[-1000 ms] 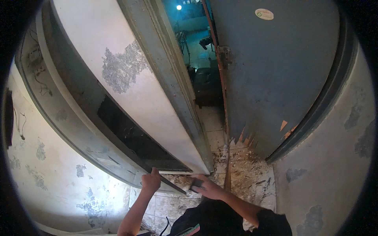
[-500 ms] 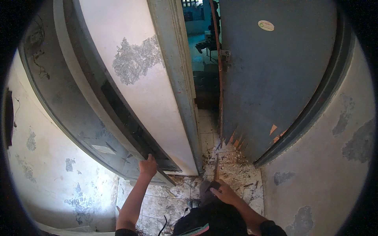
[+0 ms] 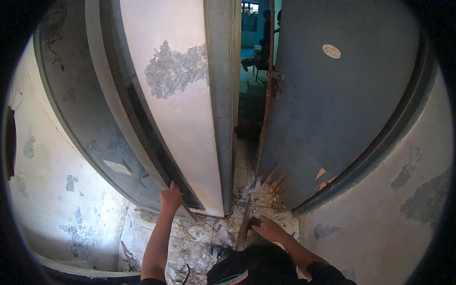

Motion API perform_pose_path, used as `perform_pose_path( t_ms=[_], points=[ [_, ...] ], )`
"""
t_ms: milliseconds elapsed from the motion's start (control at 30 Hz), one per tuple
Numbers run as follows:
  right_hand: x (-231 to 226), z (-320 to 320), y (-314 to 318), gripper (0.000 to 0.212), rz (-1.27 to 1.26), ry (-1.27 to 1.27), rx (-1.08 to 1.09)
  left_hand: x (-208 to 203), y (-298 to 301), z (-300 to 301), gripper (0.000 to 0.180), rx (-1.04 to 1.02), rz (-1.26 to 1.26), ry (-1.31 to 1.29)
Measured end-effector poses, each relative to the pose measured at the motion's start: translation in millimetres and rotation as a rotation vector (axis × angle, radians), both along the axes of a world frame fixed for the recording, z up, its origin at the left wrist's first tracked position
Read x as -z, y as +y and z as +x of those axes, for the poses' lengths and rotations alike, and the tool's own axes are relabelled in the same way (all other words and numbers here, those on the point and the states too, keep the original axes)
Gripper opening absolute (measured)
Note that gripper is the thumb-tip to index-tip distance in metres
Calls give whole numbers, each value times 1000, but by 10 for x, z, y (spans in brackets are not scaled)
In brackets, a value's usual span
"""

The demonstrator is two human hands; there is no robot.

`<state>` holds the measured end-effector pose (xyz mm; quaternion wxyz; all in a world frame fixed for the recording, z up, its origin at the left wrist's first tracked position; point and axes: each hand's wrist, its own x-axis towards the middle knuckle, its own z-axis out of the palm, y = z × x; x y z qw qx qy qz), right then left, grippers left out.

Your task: The person scrapes old paint or rust from a door and a wall with a scraper and sandpaper.

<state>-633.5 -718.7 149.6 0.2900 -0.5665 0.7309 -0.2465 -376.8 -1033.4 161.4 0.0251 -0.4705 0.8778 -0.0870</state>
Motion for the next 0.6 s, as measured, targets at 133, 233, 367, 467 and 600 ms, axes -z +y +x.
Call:
perform_pose_path(
  t_ms=[133, 233, 367, 467, 600],
  points=[
    [-88, -200, -37, 48, 218, 92, -140, -54, 350, -2, 30, -57, 132, 90],
    [61, -441, 144, 55, 116, -31, -146, -86, 867, -158, 44, 50, 445, 268],
    [-117, -660, 370, 54, 238, 60, -235, 58, 1806, -787, 53, 267, 1009, 654],
    [-121, -789, 504, 54, 264, 11, -206, 105, 2457, -1304, 61, 275, 1164, 788],
    [-175, -999, 649, 49, 248, 22, -213, 193, 2991, -1700, 50, 145, 1374, 953]
  ],
)
